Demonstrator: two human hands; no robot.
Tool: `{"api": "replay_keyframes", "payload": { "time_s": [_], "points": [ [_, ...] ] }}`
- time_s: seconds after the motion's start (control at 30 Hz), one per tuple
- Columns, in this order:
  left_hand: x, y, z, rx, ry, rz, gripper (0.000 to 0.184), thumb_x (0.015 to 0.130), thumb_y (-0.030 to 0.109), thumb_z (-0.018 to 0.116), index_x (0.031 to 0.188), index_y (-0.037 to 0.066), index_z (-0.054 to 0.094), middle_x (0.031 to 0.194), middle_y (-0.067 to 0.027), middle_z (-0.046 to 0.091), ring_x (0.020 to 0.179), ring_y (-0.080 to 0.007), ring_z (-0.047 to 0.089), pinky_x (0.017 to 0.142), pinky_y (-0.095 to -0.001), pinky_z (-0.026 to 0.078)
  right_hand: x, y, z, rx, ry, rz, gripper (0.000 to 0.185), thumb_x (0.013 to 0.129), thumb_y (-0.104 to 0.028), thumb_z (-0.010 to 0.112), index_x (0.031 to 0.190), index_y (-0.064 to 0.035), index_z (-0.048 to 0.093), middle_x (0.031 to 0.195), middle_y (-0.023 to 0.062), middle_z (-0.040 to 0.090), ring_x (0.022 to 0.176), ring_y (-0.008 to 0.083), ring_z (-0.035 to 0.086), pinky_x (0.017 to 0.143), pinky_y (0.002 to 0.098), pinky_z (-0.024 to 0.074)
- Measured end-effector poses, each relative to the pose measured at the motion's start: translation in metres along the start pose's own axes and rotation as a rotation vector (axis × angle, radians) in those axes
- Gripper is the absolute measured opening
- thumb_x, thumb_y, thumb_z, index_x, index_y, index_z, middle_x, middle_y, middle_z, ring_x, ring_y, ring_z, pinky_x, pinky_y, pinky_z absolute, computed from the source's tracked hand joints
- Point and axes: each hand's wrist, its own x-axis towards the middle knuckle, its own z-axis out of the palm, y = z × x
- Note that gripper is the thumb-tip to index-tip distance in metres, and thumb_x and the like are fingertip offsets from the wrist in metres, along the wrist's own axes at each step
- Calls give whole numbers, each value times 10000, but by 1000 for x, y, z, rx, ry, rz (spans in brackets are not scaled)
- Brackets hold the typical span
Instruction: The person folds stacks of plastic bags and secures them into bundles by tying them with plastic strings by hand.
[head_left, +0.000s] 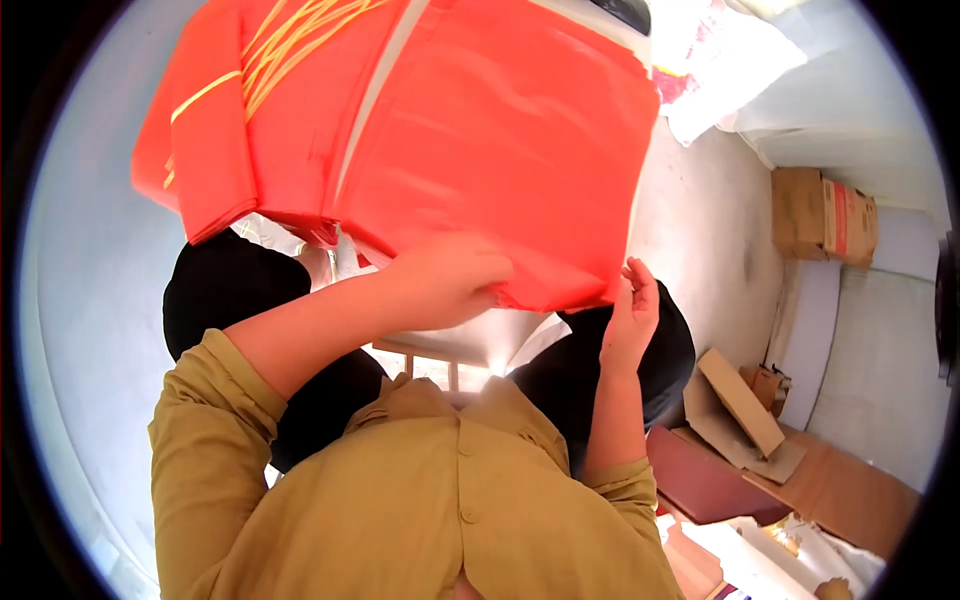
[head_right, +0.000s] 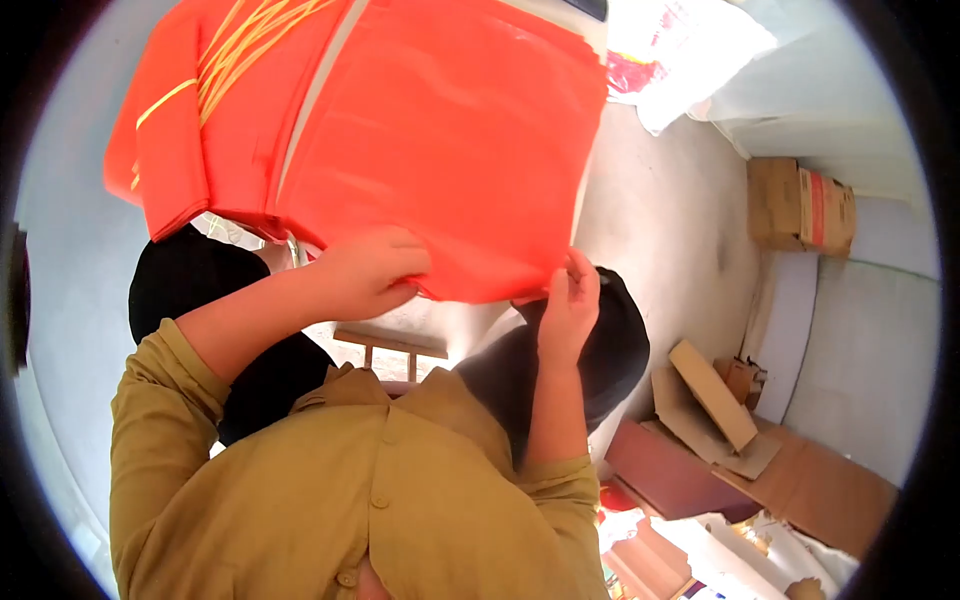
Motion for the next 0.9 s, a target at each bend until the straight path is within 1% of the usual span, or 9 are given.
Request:
{"api": "replay_keyframes", "payload": {
  "time_s": [0.1, 0.2, 0.47, 0.5, 0.6, 0.63, 0.73, 0.83, 0.9],
  "points": [
    [5, 6, -3, -58, 41, -42, 141, 873, 106, 699, 942, 30, 602, 880, -161, 627, 885, -394, 624, 747, -490, 497, -19, 1, -10, 175, -69, 83, 405, 1097, -80, 531, 1486, 26, 493, 1374, 119, 606, 1267, 192, 598, 1095, 329, 473],
    [10, 12, -15, -137, -3, -150, 170, 902, 54, 718, 1048, 16, 638, 918, -156, 628, 900, -374, 627, 775, -440, 498, -24, -2, -9, 230, -96, 157, 507, 1105, -130, 532, 1566, 23, 387, 1547, 132, 473, 1363, 209, 548, 1101, 343, 474],
    [17, 20, -26, -131, 45, -197, 161, 937, 47, 692, 1076, -13, 638, 908, -154, 615, 849, -308, 621, 741, -390, 494, -32, -8, 7, 357, -37, 268, 562, 1116, -185, 537, 1596, 15, 324, 1548, 121, 476, 1376, 213, 534, 1151, 361, 438],
    [18, 22, -27, -132, 37, -229, 156, 943, 45, 689, 1077, -16, 636, 904, -147, 609, 841, -287, 620, 738, -379, 495, -34, -3, 7, 357, -38, 262, 552, 1115, -194, 543, 1591, -2, 341, 1534, 107, 491, 1327, 192, 554, 1133, 355, 445],
    [19, 21, -25, -189, 62, -265, 137, 960, 32, 680, 1071, -25, 626, 901, -117, 596, 830, -214, 613, 735, -344, 496, -36, 2, 4, 444, -7, 296, 564, 1092, -156, 558, 1594, -2, 351, 1509, 112, 525, 1168, 139, 582, 973, 292, 480],
    [20, 20, -23, -215, 78, -268, 129, 965, 27, 678, 1068, -27, 622, 902, -106, 593, 828, -188, 610, 734, -332, 497, -37, 8, 0, 442, -28, 294, 531, 1108, -194, 560, 1574, -18, 375, 1498, 93, 529, 1258, 159, 570, 1074, 323, 463],
    [21, 28, -20, -328, 163, -294, 130, 956, 46, 683, 988, -21, 576, 800, -138, 506, 734, -225, 504, 677, -356, 455, -39, 10, -6, 449, -35, 277, 543, 1106, -179, 557, 1586, -13, 364, 1478, 102, 544, 1253, 161, 571, 1078, 307, 455],
    [21, 29, -19, -301, 201, -231, 129, 959, 56, 688, 991, -15, 585, 802, -107, 505, 743, -187, 506, 684, -343, 458, -39, 2, -5, 370, -4, 211, 568, 1104, -171, 556, 1602, -3, 341, 1469, 110, 549, 1245, 162, 571, 1080, 297, 447],
    [21, 38, -24, -201, 184, -260, 119, 969, 63, 684, 1002, -8, 594, 806, -84, 509, 756, -165, 503, 692, -335, 459, -37, -7, -6, 403, -13, 225, 589, 1102, -169, 559, 1612, 4, 321, 1477, 116, 541, 1248, 163, 565, 1071, 296, 447]
  ]
}}
